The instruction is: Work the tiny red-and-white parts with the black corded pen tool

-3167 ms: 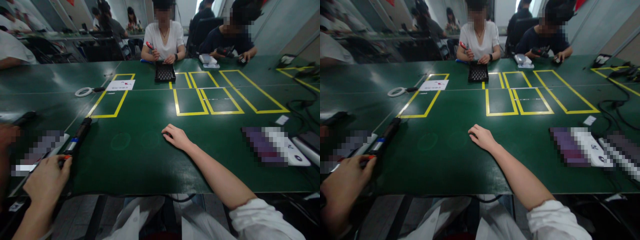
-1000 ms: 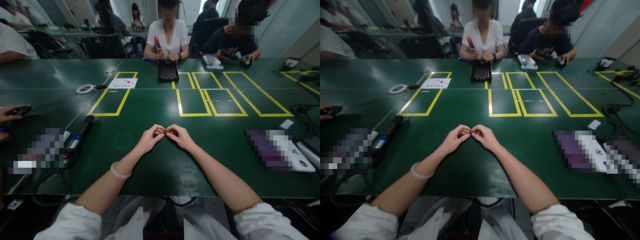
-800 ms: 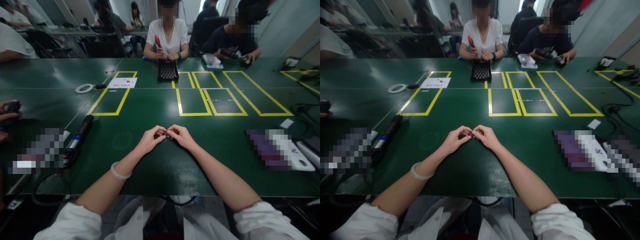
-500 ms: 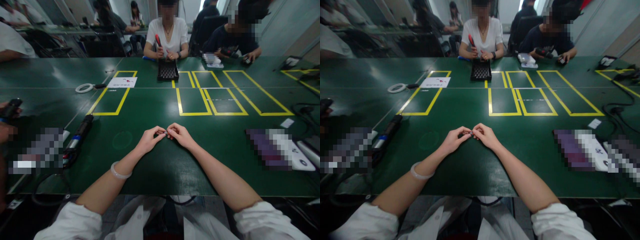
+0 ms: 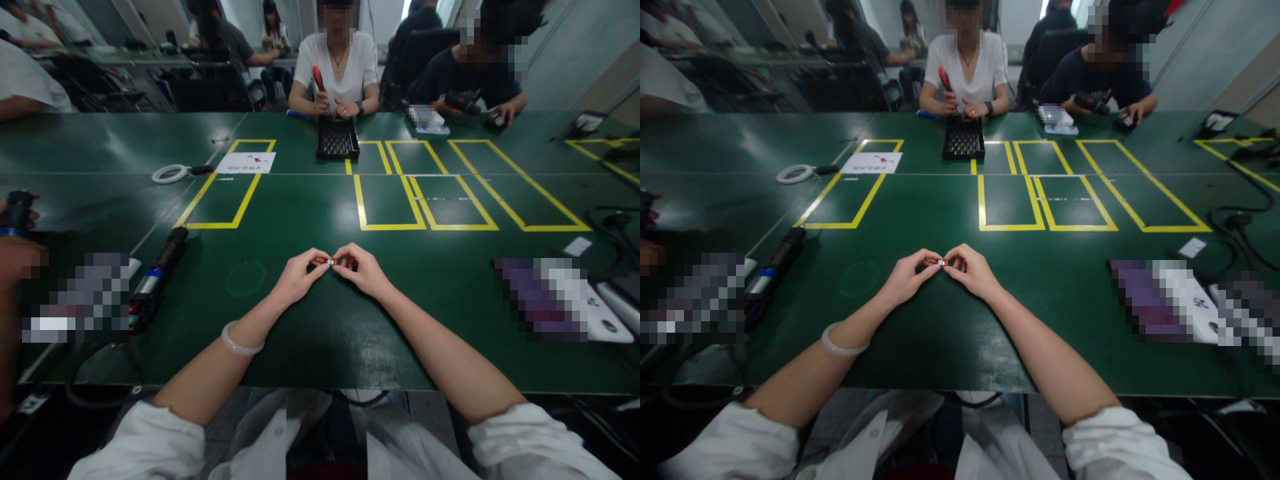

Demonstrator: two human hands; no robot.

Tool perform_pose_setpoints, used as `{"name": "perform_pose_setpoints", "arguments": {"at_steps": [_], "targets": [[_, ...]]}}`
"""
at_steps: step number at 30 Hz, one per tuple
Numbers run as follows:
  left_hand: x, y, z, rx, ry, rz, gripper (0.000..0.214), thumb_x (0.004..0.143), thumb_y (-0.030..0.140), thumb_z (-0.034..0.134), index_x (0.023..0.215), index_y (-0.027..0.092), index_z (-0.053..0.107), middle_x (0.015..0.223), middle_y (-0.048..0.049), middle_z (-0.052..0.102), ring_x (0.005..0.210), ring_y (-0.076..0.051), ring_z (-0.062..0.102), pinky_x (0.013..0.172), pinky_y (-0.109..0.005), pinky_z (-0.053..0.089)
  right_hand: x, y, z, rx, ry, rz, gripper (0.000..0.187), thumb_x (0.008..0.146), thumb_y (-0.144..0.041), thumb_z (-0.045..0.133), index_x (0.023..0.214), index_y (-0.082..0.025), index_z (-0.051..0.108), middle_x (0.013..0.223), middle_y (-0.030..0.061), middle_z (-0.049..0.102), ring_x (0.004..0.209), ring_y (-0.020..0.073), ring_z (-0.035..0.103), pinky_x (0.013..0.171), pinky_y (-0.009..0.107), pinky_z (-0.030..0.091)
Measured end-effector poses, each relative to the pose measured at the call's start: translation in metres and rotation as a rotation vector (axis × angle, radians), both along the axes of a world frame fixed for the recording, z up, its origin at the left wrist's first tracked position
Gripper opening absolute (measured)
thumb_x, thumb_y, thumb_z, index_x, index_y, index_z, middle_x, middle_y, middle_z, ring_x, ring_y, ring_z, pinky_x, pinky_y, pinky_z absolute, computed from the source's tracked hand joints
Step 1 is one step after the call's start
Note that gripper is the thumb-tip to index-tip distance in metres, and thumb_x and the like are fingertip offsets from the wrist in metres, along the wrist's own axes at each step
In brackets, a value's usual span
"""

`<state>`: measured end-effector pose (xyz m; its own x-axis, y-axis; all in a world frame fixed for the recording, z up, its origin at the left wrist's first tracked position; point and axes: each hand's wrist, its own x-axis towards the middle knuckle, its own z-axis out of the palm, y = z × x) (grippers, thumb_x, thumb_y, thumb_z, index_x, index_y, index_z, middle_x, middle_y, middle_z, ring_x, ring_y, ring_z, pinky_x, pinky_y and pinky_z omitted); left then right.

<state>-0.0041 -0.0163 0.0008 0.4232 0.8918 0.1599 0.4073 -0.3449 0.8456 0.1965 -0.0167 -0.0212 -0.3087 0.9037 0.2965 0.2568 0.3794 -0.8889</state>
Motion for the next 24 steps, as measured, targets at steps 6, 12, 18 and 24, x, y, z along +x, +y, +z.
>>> {"name": "perform_pose_setpoints", "arguments": {"at_steps": [6, 12, 18, 24], "targets": [[0.001, 0.000, 0.001, 0.096, 0.008, 0.073, 0.029, 0.090, 0.039, 0.056, 0.111, 0.019, 0.061, 0.109, -0.0069, 0.065, 0.095, -0.018, 0.064, 0.091, -0.033, 0.049, 0.001, 0.001, -0.001, -0.047, -0.020, -0.022, 0.014, 0.082, -0.028, 0.065, 0.090, -0.018, 0.061, 0.074, -0.0010, 0.058, 0.062, 0.0107, 0.051, 0.056, 0.023, 0.040], [-0.005, -0.007, 0.032, 0.294, 0.050, 0.178, 0.030, 0.095, 0.035, 0.048, 0.117, 0.018, 0.059, 0.114, -0.0080, 0.062, 0.100, -0.018, 0.062, 0.095, -0.034, 0.048, 0.002, 0.003, -0.003, -0.076, -0.040, -0.016, 0.014, 0.081, -0.028, 0.065, 0.090, -0.017, 0.061, 0.070, -0.0026, 0.056, 0.059, 0.0094, 0.048, 0.056, 0.022, 0.038], [-0.050, -0.035, 0.080, 0.393, 0.354, 0.185, 0.034, 0.094, 0.040, 0.047, 0.119, 0.020, 0.060, 0.119, -0.0075, 0.063, 0.111, -0.023, 0.058, 0.096, -0.036, 0.047, 0.003, 0.003, -0.002, -0.120, -0.016, 0.004, 0.016, 0.080, -0.028, 0.065, 0.090, -0.017, 0.060, 0.068, -0.0037, 0.054, 0.057, 0.0090, 0.047, 0.056, 0.023, 0.037], [-0.157, -0.057, 0.050, 0.326, 0.737, 0.442, 0.050, 0.093, 0.051, 0.042, 0.132, 0.020, 0.048, 0.131, -0.0097, 0.057, 0.122, -0.025, 0.052, 0.105, -0.041, 0.042, 0.002, 0.002, -0.002, -0.120, -0.015, 0.007, 0.016, 0.080, -0.028, 0.065, 0.091, -0.017, 0.060, 0.068, -0.0036, 0.054, 0.058, 0.0092, 0.047, 0.057, 0.022, 0.038]]}}
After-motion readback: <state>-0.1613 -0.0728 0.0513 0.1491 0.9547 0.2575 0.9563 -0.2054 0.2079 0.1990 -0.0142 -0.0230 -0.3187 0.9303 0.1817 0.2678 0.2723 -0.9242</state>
